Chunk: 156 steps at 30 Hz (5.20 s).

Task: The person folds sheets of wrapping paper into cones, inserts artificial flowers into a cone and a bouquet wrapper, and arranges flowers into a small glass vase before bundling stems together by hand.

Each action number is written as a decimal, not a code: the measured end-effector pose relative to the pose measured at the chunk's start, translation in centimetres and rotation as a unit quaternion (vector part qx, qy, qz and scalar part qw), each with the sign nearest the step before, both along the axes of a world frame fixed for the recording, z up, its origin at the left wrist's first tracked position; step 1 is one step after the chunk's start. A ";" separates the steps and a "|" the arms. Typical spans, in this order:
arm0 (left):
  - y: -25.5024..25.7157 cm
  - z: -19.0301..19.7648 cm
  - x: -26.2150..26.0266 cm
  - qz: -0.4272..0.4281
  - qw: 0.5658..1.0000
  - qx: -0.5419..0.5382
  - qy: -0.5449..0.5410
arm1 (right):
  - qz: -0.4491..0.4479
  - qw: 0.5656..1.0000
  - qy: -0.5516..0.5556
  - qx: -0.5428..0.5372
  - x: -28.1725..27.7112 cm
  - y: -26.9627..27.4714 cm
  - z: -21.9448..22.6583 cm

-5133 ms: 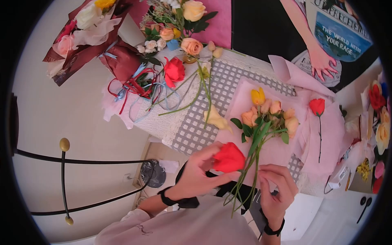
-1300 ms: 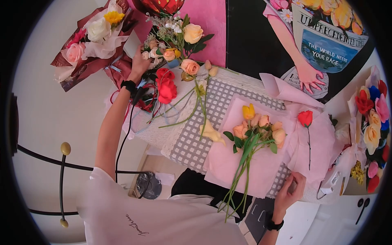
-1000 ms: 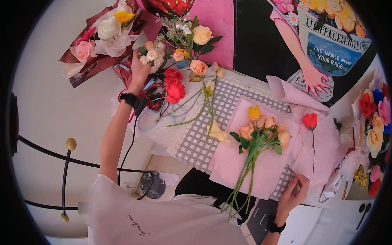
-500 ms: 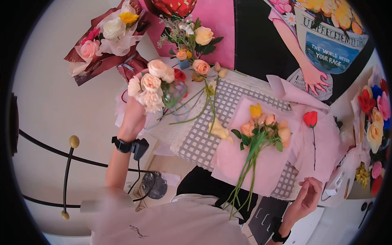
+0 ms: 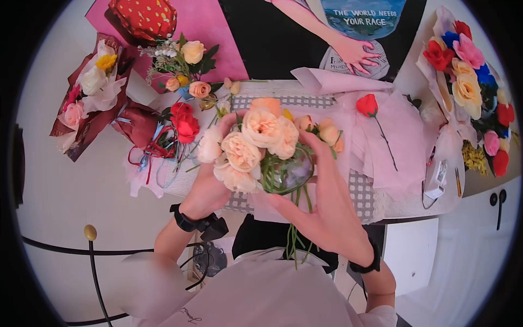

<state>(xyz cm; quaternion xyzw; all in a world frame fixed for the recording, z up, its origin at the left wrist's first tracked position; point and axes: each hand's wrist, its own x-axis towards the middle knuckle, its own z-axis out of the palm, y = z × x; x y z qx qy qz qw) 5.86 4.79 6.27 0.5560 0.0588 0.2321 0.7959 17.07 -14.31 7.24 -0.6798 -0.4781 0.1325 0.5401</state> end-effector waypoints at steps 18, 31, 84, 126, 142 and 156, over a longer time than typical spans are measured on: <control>1.2 -1.4 1.0 0.010 0.993 0.120 0.001 | 0.010 0.996 0.094 0.001 0.7 2.8 -2.7; 1.5 0.3 1.0 0.085 0.993 0.078 -0.003 | 0.045 0.990 0.131 -0.017 1.4 4.0 -2.1; 0.4 -1.0 -1.2 -0.030 0.999 0.005 0.018 | 0.238 0.855 0.460 0.035 5.5 4.9 -6.4; -0.1 -1.2 -4.2 0.270 0.782 0.552 0.109 | 0.241 0.822 -0.501 -0.123 2.4 9.4 5.6; -0.5 -0.5 -3.8 0.279 0.749 0.586 0.134 | 0.246 0.857 -0.441 -0.098 3.3 8.5 6.0; -1.0 -0.5 -3.7 0.285 0.739 0.594 0.142 | 0.279 0.909 -0.271 -0.152 4.0 9.1 4.7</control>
